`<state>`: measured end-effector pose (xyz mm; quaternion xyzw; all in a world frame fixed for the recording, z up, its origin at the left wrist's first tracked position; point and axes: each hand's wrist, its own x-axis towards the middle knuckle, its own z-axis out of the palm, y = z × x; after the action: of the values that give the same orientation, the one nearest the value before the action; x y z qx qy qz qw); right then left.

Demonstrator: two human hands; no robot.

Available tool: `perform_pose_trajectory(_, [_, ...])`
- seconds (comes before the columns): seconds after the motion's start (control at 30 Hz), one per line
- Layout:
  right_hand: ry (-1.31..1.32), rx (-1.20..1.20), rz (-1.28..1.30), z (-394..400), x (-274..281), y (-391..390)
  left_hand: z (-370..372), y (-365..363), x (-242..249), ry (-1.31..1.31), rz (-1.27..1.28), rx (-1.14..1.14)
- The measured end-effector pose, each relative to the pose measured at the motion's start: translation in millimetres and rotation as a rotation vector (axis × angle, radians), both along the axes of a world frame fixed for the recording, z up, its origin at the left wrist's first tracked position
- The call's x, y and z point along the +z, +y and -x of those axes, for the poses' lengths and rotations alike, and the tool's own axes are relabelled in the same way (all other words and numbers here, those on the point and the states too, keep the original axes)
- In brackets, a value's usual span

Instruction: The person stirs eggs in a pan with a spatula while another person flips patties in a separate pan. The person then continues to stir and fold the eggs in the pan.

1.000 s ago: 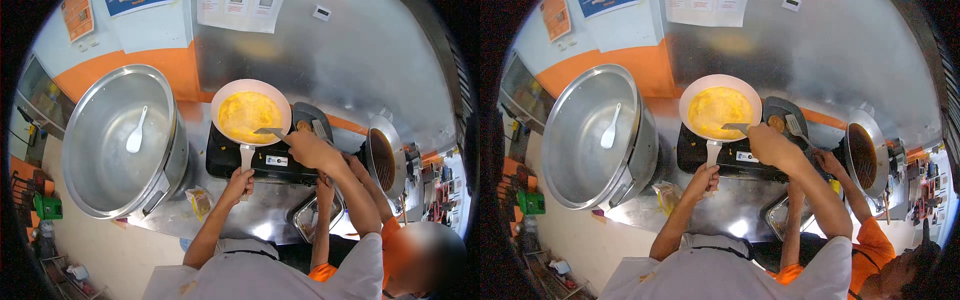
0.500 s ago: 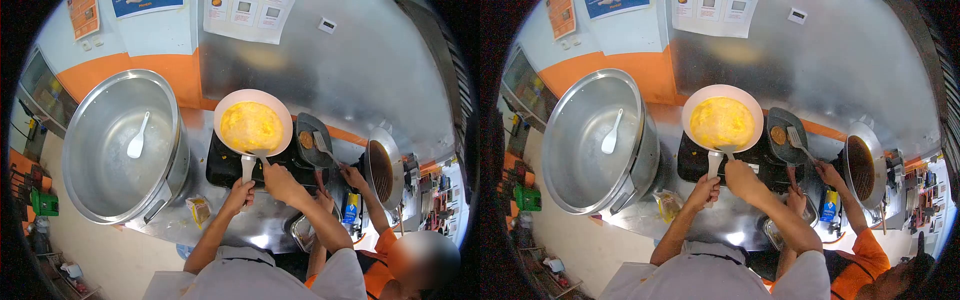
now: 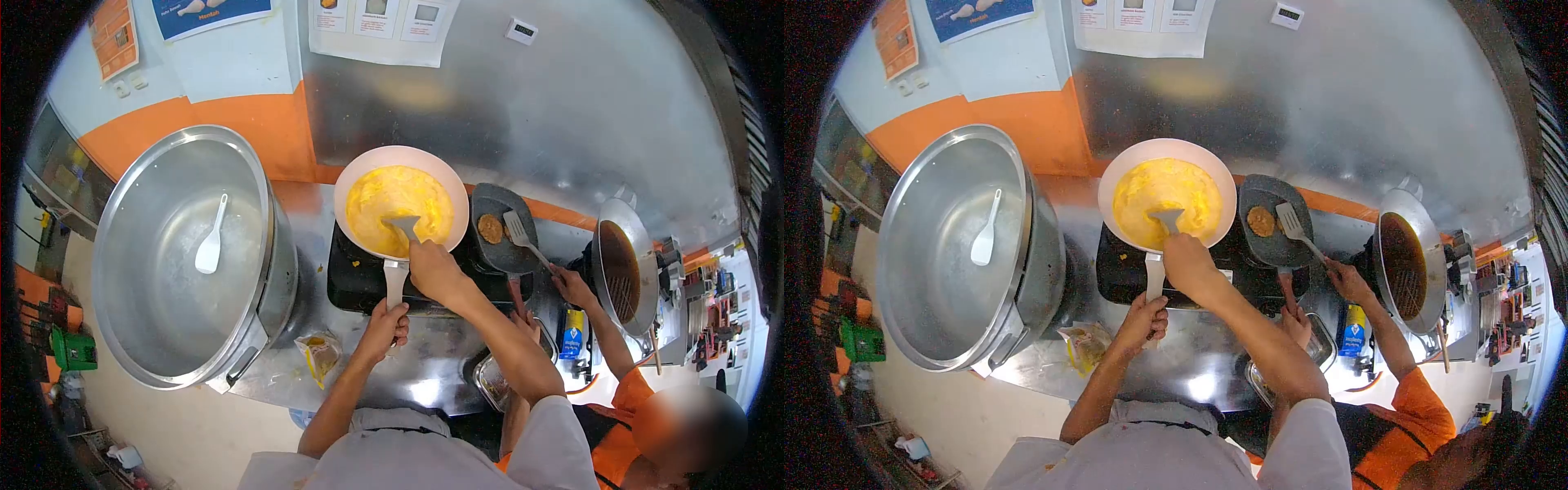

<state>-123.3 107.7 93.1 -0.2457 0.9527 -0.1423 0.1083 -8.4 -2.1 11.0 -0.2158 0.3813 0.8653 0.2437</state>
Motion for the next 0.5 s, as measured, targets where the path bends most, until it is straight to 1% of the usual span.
perform_pose_trajectory(0.07, [0.088,0.026,-0.007,11,-8,-2,1,0,2,0.009,-0.004,0.0])
perform_pose_trajectory(0.17, [0.146,0.038,-0.004,23,-9,-5,-2,-1,-1,0.011,-0.015,0.004])
perform_pose_trajectory(0.33, [0.135,0.036,-0.071,54,-14,-16,0,-1,-2,0.046,-0.013,0.009])
perform_pose_trajectory(0.4, [0.125,0.029,-0.092,66,-22,-19,-2,1,6,0.025,-0.005,0.024])
perform_pose_trajectory(0.5, [0.133,0.058,-0.156,85,-38,-18,-3,2,3,0.049,0.016,0.03])
